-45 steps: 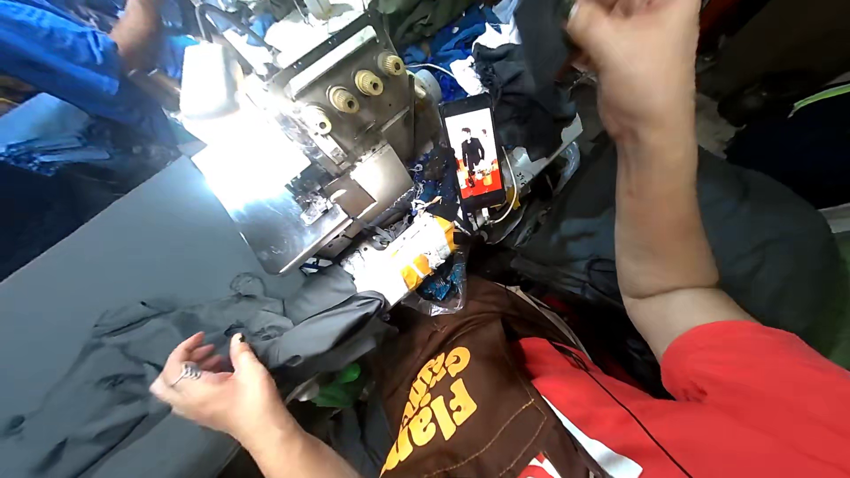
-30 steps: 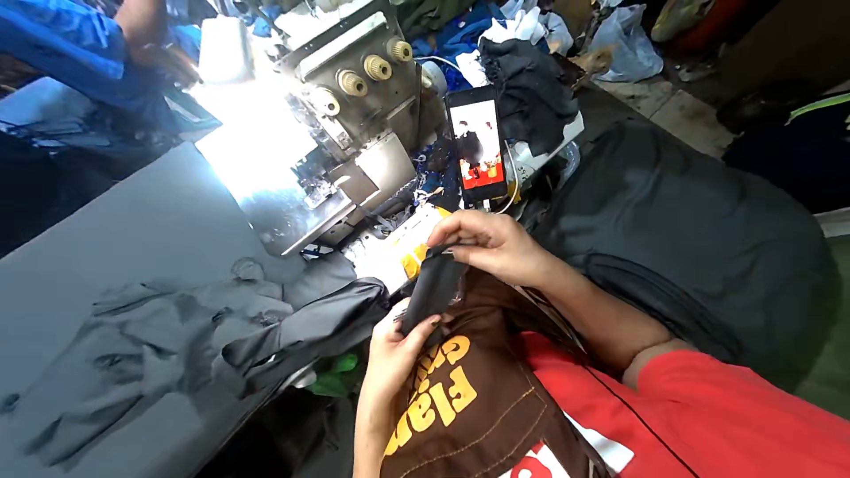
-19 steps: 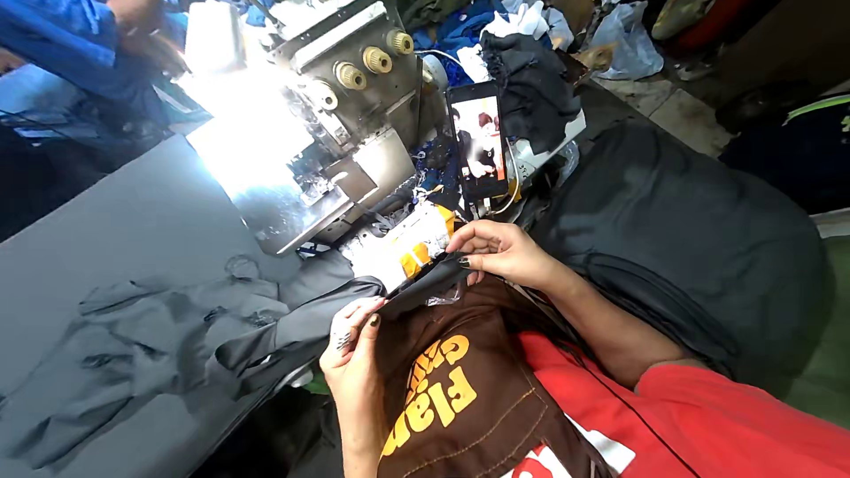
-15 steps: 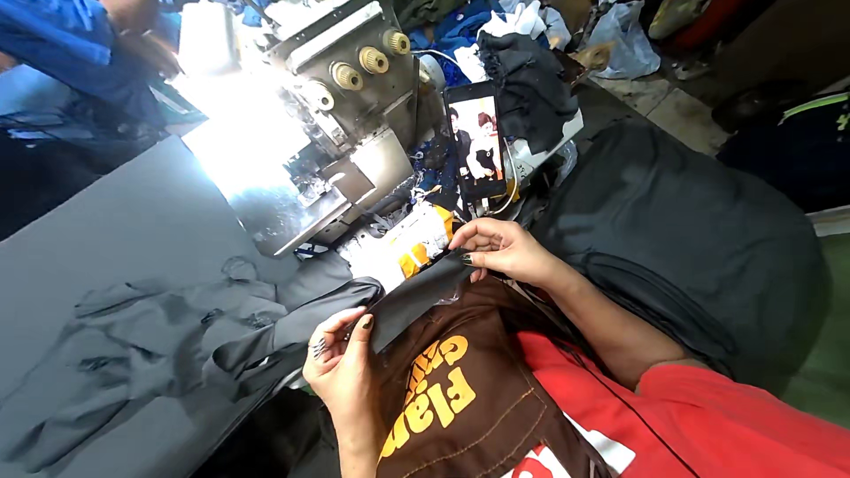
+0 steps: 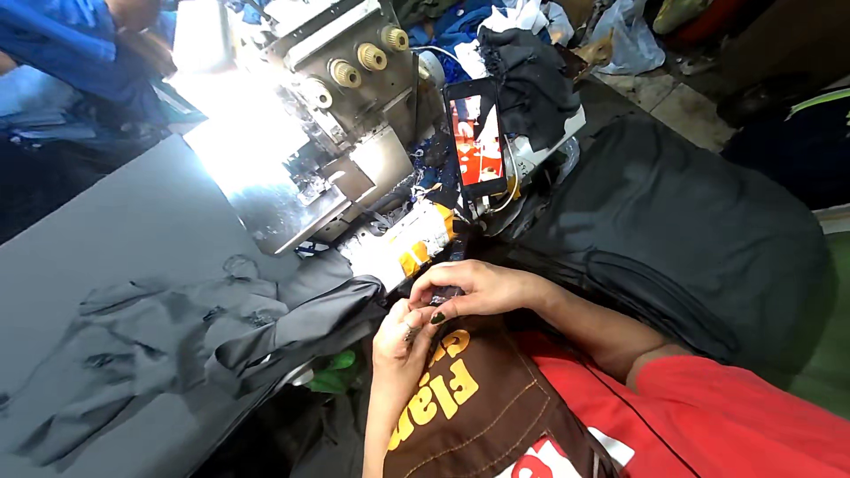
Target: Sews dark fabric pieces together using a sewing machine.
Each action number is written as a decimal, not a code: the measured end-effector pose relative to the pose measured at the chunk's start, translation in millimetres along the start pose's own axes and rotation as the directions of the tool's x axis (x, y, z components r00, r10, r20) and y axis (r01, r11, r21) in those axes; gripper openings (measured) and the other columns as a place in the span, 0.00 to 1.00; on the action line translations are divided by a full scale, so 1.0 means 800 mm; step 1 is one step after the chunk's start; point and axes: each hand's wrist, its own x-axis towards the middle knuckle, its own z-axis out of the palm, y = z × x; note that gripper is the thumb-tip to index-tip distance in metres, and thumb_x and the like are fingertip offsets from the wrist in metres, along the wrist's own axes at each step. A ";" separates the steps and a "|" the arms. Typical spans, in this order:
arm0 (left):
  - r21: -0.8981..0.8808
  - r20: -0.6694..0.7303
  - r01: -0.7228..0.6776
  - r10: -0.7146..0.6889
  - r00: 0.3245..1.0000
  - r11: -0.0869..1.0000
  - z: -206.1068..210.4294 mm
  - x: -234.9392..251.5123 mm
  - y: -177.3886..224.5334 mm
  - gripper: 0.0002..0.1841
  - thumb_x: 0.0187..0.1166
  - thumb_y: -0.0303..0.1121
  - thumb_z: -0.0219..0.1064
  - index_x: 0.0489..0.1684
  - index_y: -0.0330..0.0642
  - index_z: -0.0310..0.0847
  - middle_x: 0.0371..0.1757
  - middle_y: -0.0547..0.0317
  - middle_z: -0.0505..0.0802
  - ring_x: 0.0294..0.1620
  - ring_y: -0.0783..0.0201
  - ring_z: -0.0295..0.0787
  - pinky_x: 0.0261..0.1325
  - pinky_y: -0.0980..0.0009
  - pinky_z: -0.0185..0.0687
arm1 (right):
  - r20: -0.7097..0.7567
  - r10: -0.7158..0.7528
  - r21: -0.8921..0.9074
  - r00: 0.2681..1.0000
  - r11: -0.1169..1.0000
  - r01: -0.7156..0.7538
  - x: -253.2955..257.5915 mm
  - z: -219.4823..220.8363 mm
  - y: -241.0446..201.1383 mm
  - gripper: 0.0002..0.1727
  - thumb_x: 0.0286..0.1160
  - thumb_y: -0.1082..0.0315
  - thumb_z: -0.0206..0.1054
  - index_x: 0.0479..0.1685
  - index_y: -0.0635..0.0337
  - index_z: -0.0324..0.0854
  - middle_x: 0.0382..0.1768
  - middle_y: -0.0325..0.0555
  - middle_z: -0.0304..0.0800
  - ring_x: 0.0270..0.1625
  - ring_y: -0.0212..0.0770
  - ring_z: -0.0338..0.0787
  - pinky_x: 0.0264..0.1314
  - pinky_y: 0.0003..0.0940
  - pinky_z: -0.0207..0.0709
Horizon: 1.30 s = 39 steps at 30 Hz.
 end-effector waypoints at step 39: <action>0.157 0.079 0.110 -0.123 0.989 0.982 0.002 -0.003 -0.018 0.15 0.76 0.48 0.74 0.31 0.46 0.89 0.54 0.57 0.91 0.63 0.65 0.83 0.72 0.58 0.71 | -0.231 -0.036 0.451 0.972 0.881 0.140 -0.034 -0.050 -0.006 0.13 0.77 0.74 0.68 0.59 0.65 0.83 0.37 0.35 0.90 0.39 0.22 0.85 0.48 0.20 0.81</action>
